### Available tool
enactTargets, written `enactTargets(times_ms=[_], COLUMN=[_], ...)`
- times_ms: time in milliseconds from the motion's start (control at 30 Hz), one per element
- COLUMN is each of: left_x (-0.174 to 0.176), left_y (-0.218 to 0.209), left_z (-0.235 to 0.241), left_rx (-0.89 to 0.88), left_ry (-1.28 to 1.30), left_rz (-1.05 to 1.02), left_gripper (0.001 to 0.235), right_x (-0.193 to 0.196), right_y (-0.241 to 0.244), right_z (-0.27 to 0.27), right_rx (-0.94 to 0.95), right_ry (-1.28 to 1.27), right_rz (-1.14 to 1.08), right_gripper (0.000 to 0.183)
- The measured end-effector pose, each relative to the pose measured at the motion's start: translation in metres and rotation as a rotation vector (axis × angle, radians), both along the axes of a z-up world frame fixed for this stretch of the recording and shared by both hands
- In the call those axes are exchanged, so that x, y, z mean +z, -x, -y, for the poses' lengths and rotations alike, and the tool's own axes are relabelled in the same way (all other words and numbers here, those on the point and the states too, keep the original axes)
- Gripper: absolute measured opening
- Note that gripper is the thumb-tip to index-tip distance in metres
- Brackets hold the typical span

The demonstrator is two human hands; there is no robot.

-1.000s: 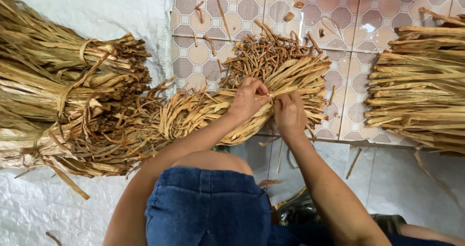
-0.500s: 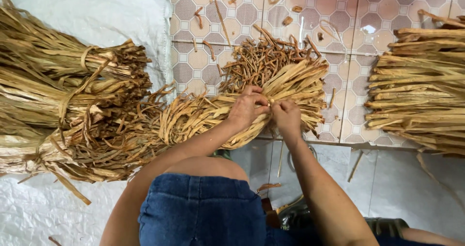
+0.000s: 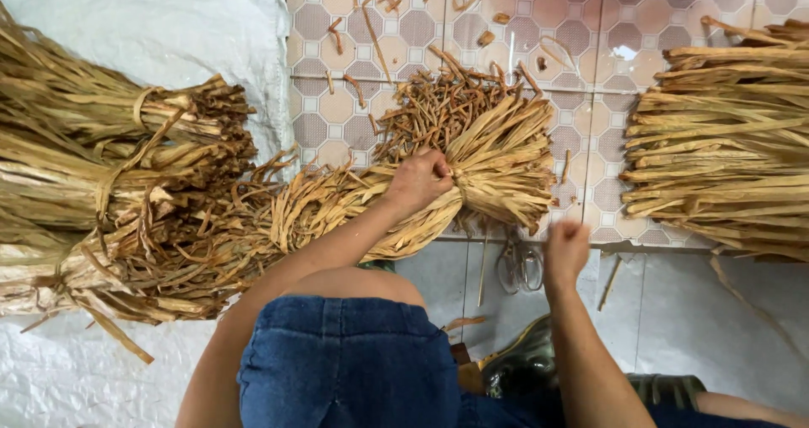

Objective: Trimming the ends of bundled dried plant fibers using scissors and organizing them into stacks.

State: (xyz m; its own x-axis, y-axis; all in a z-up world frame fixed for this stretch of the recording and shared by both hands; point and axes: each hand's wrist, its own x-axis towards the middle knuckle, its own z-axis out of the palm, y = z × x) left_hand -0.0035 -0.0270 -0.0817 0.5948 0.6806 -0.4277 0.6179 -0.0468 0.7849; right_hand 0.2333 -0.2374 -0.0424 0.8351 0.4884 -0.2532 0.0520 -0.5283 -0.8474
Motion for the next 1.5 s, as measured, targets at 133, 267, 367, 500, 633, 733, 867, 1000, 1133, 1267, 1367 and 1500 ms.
enactTargets(times_ms=[133, 267, 367, 500, 633, 733, 867, 1000, 1133, 1267, 1367, 1500], left_x=[0.010, 0.060, 0.072, 0.157, 0.211, 0.221, 0.252, 0.232, 0.237, 0.235, 0.251, 0.235], left_y=[0.020, 0.035, 0.047, 0.068, 0.109, 0.162, 0.218, 0.270, 0.269, 0.279, 0.253, 0.261], left_z=[0.005, -0.002, -0.033, -0.077, -0.123, -0.153, -0.189, -0.209, -0.203, -0.198, -0.189, -0.194], left_rx=[-0.068, -0.258, -0.286, -0.077, 0.414, 0.681, 0.570, 0.457, 0.553, 0.659, 0.781, 0.862], left_ry=[-0.534, -0.504, 0.167, 0.281, 0.185, 0.132, -0.024, -0.125, -0.153, -0.140, -0.094, -0.041], left_rz=[0.014, -0.315, -0.368, -0.226, 0.293, 0.668, 0.861, 0.872, 1.050, 0.989, 1.041, 1.129], left_gripper=[0.087, 0.140, 0.108, 0.084, 0.084, 0.088, 0.075, 0.063, 0.061, 0.045, 0.039, 0.039], right_x=[-0.005, 0.004, 0.000, -0.026, -0.048, -0.015, 0.024, 0.034, -0.018, -0.027, -0.073, 0.003], right_y=[0.023, 0.036, 0.042, 0.020, -0.002, 0.007, 0.055, 0.117, 0.129, 0.094, 0.014, -0.035], right_z=[0.041, 0.045, 0.045, 0.064, 0.073, 0.038, -0.005, -0.038, -0.058, -0.126, -0.156, -0.235], right_rx=[0.318, 0.582, 0.582, 0.541, 0.347, 0.186, 0.096, 0.284, 0.861, 0.966, 1.267, 0.462], right_ry=[0.814, 0.856, 0.851, 0.848, 0.745, 0.506, 0.226, 0.452, 0.374, 0.677, 0.509, 0.653], right_rz=[0.009, 0.263, 0.324, 0.312, 0.182, 0.067, -0.165, -0.301, -0.373, -0.316, 0.349, -0.353], right_gripper=[0.045, 0.060, 0.059, 0.048, 0.032, 0.039, 0.057, 0.051, 0.058, 0.056, 0.043, 0.060])
